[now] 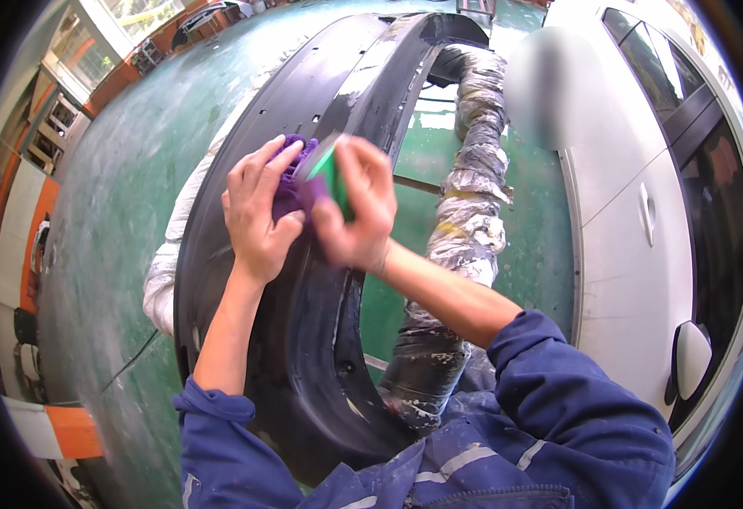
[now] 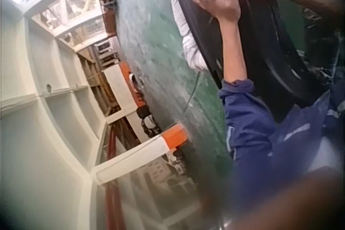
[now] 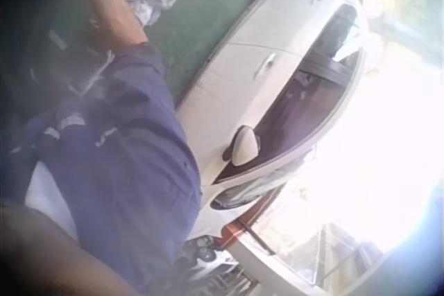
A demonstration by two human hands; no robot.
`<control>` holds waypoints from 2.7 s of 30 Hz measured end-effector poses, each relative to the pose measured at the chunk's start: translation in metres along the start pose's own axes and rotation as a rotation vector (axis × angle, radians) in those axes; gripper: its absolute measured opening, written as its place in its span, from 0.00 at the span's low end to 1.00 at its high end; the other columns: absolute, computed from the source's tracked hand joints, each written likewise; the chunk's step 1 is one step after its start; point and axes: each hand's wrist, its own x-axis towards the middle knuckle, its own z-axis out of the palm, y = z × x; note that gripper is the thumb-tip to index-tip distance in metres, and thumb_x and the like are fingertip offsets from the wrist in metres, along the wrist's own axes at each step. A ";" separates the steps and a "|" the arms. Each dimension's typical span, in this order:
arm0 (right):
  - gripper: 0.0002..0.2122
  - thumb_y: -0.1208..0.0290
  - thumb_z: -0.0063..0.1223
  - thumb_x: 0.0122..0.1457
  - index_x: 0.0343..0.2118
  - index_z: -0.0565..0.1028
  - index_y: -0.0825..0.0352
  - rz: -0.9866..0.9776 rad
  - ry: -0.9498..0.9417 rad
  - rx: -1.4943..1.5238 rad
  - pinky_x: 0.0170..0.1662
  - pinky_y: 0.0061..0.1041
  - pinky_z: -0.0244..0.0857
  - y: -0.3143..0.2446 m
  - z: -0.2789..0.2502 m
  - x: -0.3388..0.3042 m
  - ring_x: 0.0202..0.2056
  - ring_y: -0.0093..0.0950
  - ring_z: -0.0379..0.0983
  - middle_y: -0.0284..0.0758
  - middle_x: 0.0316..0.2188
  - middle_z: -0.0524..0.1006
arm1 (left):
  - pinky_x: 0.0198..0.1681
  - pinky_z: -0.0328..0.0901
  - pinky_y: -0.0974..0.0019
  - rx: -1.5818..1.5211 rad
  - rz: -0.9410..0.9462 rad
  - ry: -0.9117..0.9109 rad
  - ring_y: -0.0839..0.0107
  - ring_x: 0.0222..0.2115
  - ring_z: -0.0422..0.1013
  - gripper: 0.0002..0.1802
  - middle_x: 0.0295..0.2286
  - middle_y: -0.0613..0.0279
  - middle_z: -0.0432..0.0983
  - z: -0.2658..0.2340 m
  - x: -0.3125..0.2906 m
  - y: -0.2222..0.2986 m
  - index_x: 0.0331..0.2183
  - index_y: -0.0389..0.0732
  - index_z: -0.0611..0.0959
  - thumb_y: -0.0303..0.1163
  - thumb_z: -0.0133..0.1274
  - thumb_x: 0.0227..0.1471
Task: The person scrubs a black car bumper with a green sponge and wipes it with a purple cloth. The bumper is mounted on a stand wrapped in protective material. The person repeatedly scrubs and wipes the surface to remove residue.
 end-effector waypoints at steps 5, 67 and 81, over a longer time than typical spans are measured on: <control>0.26 0.65 0.58 0.65 0.63 0.72 0.74 0.377 0.119 -0.268 0.54 0.41 0.66 0.057 0.005 0.015 0.48 0.49 0.70 0.55 0.47 0.72 | 0.61 0.59 0.45 0.137 0.066 -0.152 0.49 0.61 0.62 0.37 0.63 0.61 0.68 -0.001 0.005 -0.003 0.58 0.57 0.81 0.58 0.57 0.47; 0.24 0.56 0.59 0.62 0.60 0.78 0.57 0.903 -0.233 -0.436 0.45 0.45 0.72 -0.083 -0.022 -0.052 0.43 0.54 0.75 0.53 0.45 0.65 | 0.58 0.59 0.52 0.167 0.173 0.137 0.55 0.54 0.67 0.20 0.42 0.64 0.78 0.011 0.006 0.020 0.39 0.46 0.84 0.34 0.63 0.38; 0.25 0.57 0.59 0.62 0.60 0.78 0.63 0.842 -0.082 -0.536 0.47 0.43 0.69 -0.034 -0.018 -0.041 0.45 0.52 0.71 0.53 0.43 0.66 | 0.62 0.55 0.49 0.181 0.182 0.148 0.55 0.59 0.65 0.26 0.48 0.66 0.78 0.017 0.011 0.021 0.46 0.48 0.84 0.33 0.63 0.40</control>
